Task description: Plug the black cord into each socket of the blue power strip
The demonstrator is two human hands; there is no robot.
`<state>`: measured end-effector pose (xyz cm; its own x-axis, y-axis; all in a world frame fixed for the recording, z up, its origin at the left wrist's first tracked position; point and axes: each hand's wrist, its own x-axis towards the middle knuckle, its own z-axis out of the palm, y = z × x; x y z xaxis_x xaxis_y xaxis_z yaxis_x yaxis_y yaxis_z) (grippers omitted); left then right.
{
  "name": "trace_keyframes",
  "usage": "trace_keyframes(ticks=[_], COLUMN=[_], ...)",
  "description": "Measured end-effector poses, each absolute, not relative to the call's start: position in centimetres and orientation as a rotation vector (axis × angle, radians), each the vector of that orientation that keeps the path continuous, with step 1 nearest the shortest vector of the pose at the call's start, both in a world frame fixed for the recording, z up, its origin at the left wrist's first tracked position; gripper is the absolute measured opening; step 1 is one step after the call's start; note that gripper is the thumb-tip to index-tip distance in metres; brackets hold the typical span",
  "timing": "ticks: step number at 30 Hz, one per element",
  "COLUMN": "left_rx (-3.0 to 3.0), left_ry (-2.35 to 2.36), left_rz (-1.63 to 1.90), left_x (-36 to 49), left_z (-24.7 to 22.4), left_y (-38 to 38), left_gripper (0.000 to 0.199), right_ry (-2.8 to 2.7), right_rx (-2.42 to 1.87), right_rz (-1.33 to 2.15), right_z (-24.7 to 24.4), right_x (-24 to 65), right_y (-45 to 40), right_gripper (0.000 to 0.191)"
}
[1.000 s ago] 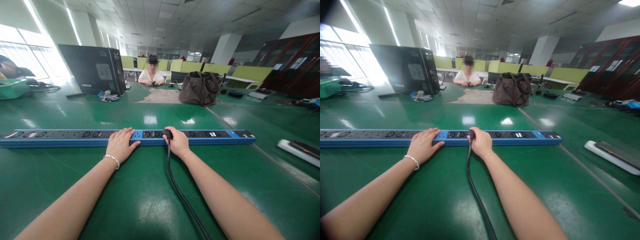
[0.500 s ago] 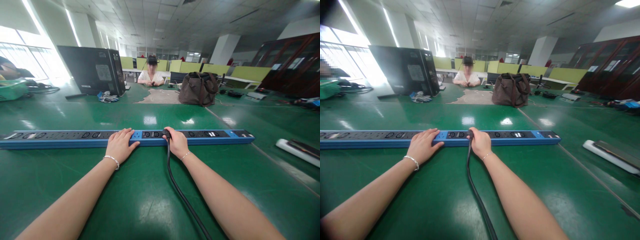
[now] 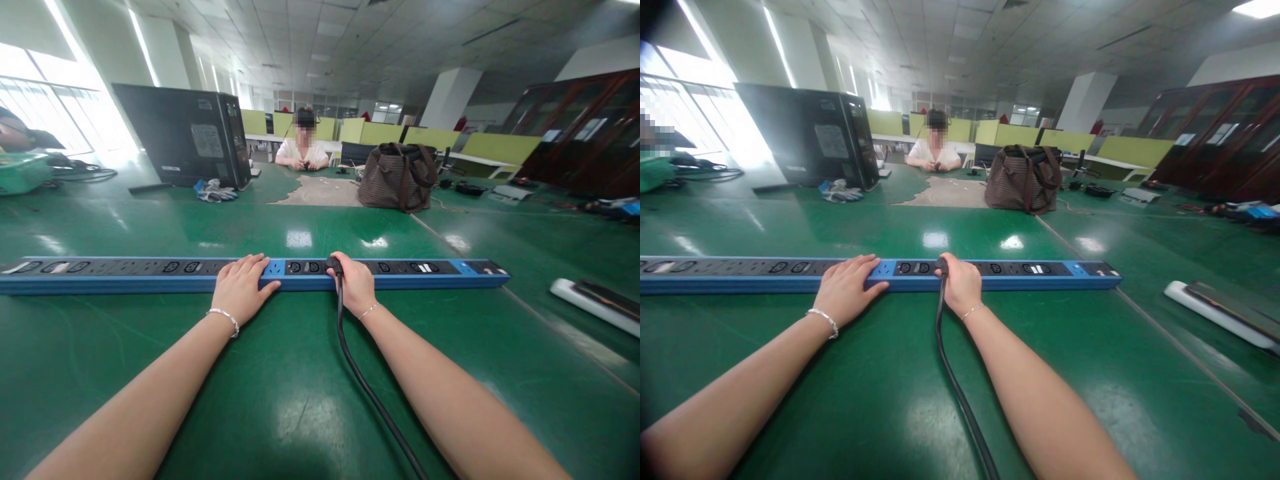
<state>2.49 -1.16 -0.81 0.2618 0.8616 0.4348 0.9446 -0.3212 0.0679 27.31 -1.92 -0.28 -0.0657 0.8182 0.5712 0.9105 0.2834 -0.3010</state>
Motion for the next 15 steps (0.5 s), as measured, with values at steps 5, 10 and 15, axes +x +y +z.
trace_keyframes(ticks=[5, 10, 15], left_rx=[-2.328, -2.325, -2.325], left_ry=[-1.677, -1.678, -1.672], left_rz=[-0.631, -0.614, -0.608], left_x=[2.5, 2.5, 2.6], left_z=[-0.9, -0.8, -0.8], left_y=[-1.1, -1.1, -1.2], left_gripper=[0.053, 0.054, 0.054], right_ry=[-1.89, -1.796, -1.374], right_rx=[-1.54, -1.446, -1.37], right_rz=[-0.169, -0.133, -0.099], right_z=[-0.8, 0.8, 3.5], right_x=[27.3, 27.1, 28.1], right_y=[-1.9, -2.1, -1.9], right_gripper=[0.028, 0.025, 0.031])
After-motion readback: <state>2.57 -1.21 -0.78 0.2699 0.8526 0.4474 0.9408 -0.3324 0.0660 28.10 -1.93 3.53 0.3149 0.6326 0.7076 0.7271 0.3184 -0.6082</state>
